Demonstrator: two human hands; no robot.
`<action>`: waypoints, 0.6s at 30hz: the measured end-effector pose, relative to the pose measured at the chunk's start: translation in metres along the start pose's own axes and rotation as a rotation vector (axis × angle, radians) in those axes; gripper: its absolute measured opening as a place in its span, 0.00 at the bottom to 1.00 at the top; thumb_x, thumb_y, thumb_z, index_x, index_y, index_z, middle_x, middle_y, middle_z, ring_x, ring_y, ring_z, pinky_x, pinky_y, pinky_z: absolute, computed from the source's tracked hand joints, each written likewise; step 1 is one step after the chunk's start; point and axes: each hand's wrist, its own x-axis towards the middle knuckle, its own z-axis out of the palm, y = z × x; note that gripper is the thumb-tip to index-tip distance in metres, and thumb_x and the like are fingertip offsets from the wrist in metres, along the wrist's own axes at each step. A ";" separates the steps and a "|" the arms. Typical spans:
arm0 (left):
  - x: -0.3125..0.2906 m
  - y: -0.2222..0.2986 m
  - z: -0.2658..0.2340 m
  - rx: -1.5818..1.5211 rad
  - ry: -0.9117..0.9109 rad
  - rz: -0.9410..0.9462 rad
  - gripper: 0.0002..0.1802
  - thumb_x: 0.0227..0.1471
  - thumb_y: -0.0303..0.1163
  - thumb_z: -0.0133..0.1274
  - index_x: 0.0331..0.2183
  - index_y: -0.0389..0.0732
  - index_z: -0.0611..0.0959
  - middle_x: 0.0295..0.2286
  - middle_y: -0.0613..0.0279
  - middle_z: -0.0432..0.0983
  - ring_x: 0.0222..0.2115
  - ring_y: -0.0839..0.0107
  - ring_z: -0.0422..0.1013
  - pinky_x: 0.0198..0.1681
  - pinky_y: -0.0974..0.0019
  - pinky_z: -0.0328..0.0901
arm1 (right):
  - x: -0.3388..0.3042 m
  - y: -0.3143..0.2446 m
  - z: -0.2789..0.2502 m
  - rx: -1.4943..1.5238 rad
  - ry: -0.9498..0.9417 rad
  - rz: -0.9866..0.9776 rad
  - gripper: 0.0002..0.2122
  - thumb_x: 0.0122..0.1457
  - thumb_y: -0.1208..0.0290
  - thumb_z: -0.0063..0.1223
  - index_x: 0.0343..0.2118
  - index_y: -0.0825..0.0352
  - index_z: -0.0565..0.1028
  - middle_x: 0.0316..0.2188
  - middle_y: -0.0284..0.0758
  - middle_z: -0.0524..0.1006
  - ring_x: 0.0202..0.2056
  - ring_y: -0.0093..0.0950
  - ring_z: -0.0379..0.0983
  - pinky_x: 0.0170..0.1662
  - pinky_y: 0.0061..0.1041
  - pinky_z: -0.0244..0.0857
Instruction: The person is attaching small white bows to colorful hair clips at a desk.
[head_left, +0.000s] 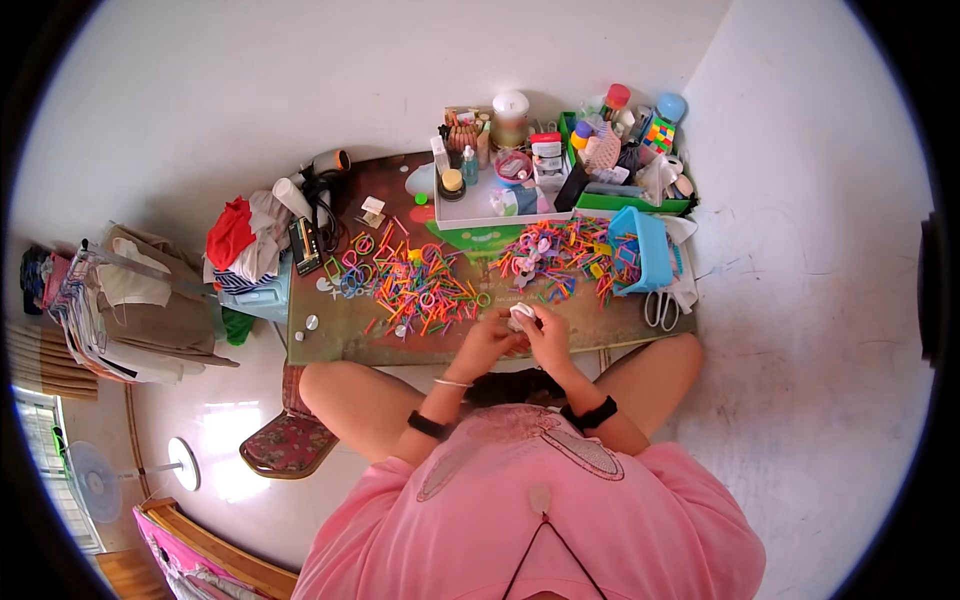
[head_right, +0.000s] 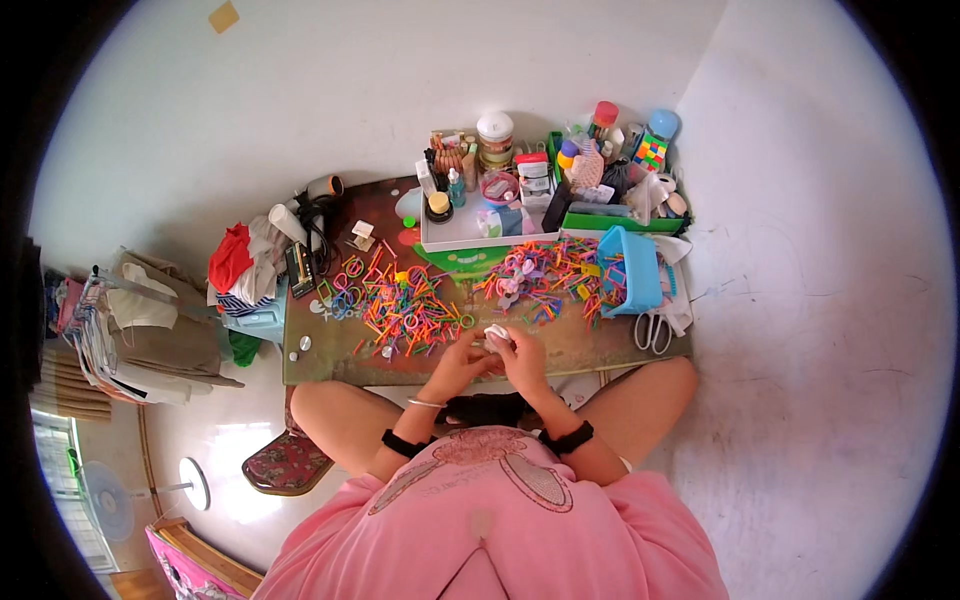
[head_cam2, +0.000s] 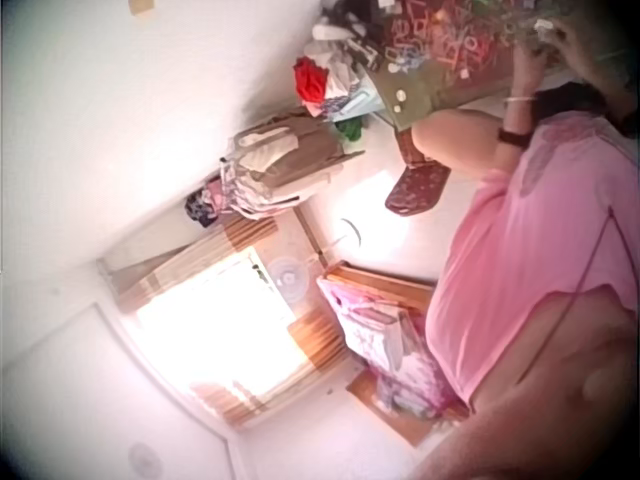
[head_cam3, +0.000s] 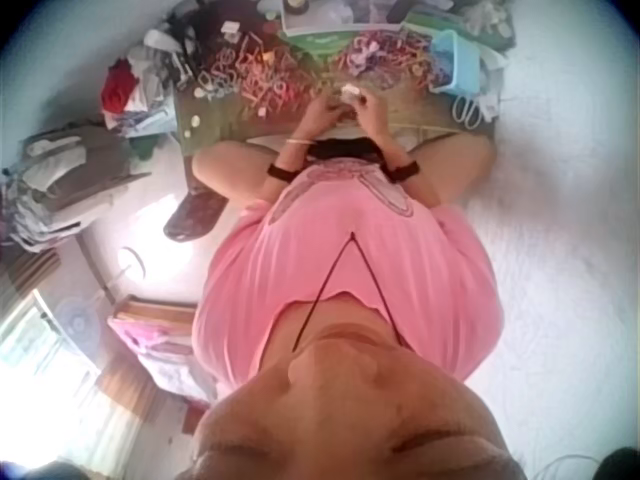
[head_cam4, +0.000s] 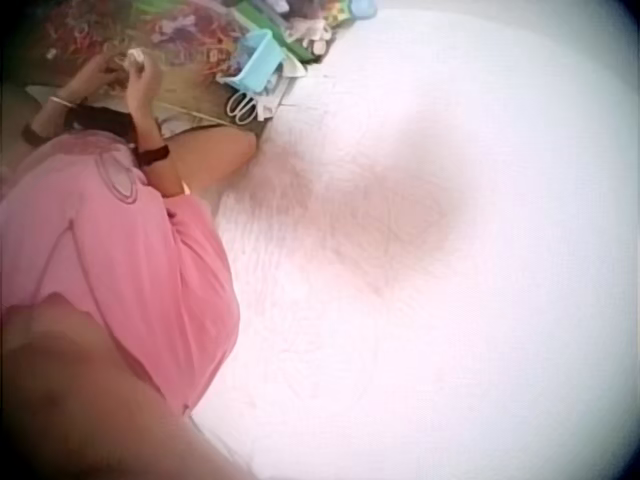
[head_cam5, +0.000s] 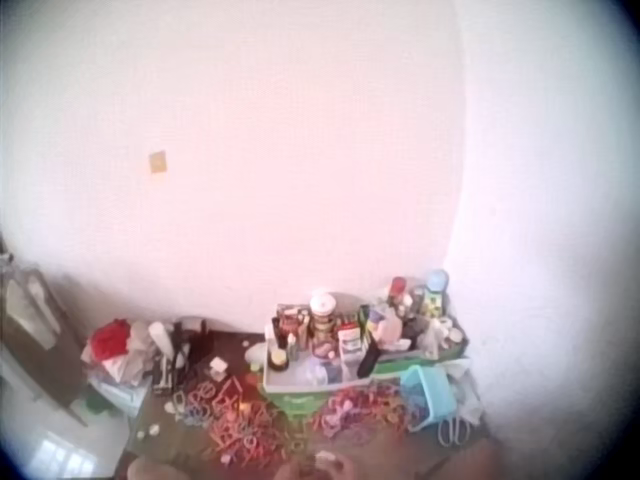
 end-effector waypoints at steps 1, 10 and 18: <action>-0.001 0.003 0.001 0.025 -0.059 0.032 0.23 0.52 0.23 0.49 0.49 0.34 0.62 0.26 0.55 0.77 0.27 0.72 0.75 0.27 0.72 0.69 | 0.001 0.001 -0.003 -0.092 -0.005 0.016 0.08 0.54 0.69 0.54 0.31 0.69 0.75 0.19 0.28 0.72 0.21 0.14 0.64 0.22 0.17 0.57; 0.003 0.008 0.000 -0.288 0.025 -0.047 0.29 0.53 0.25 0.48 0.53 0.34 0.54 0.25 0.53 0.77 0.24 0.70 0.75 0.26 0.73 0.68 | -0.002 0.009 -0.002 0.898 -0.219 0.432 0.09 0.60 0.66 0.47 0.36 0.66 0.73 0.23 0.26 0.71 0.22 0.14 0.64 0.26 0.15 0.58; -0.003 0.005 -0.006 -0.023 -0.003 -0.109 0.19 0.53 0.29 0.50 0.46 0.34 0.70 0.23 0.59 0.76 0.19 0.77 0.71 0.21 0.75 0.65 | 0.002 0.010 -0.003 0.336 -0.140 0.118 0.11 0.59 0.67 0.45 0.35 0.70 0.72 0.25 0.30 0.73 0.26 0.20 0.67 0.28 0.20 0.60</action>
